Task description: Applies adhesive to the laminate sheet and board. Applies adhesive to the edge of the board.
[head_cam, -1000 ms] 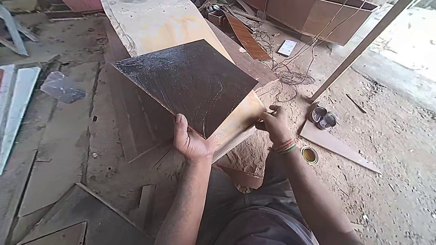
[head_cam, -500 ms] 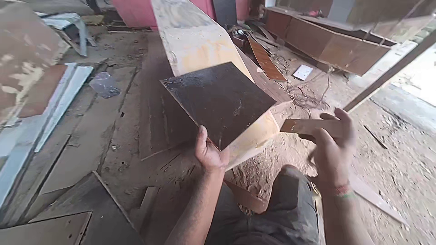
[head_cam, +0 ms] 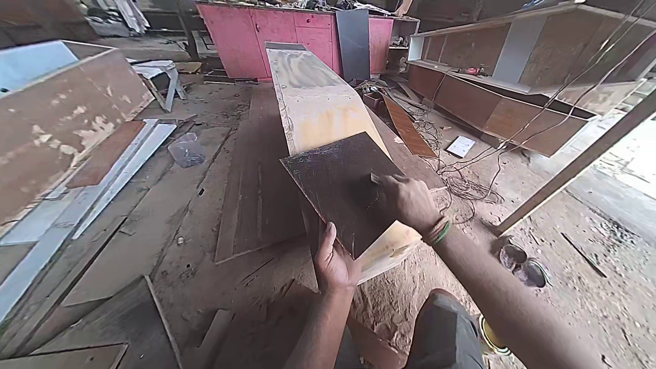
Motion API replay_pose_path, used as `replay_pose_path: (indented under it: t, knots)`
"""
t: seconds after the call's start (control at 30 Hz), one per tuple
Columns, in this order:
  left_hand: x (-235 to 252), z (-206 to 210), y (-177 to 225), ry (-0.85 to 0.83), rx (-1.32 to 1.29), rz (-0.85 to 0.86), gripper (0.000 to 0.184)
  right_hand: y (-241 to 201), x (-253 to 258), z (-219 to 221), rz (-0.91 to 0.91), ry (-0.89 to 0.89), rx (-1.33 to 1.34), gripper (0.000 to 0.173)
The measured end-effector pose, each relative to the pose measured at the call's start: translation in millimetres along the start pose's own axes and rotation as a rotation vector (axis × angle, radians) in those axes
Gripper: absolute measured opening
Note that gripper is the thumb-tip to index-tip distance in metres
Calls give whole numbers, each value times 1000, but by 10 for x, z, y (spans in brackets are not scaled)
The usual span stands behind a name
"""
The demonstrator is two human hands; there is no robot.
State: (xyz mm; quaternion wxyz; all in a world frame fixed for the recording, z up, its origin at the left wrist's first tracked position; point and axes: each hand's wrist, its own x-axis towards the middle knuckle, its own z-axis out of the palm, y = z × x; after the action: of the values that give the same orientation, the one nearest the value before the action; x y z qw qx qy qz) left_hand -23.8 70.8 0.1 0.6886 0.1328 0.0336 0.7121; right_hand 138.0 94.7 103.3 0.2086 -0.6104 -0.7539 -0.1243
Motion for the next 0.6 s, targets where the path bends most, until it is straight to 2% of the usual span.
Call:
replay_pose_path:
  t: [0.1, 0.2, 0.37, 0.6]
  knots:
    - [-7, -29, -25, 18, -4, 0, 29, -154, -280, 54, -150, 162, 85, 27]
    - [-28, -33, -38, -4, -22, -24, 38, -372, -542, -36, -225, 197, 139, 26]
    - [-50, -12, -29, -3, -63, -17, 34, -586, -838, -260, -314, 154, 249, 24]
    - [-93, 109, 54, 23, -51, -65, 28, -581, -972, -427, -465, 125, 309, 25]
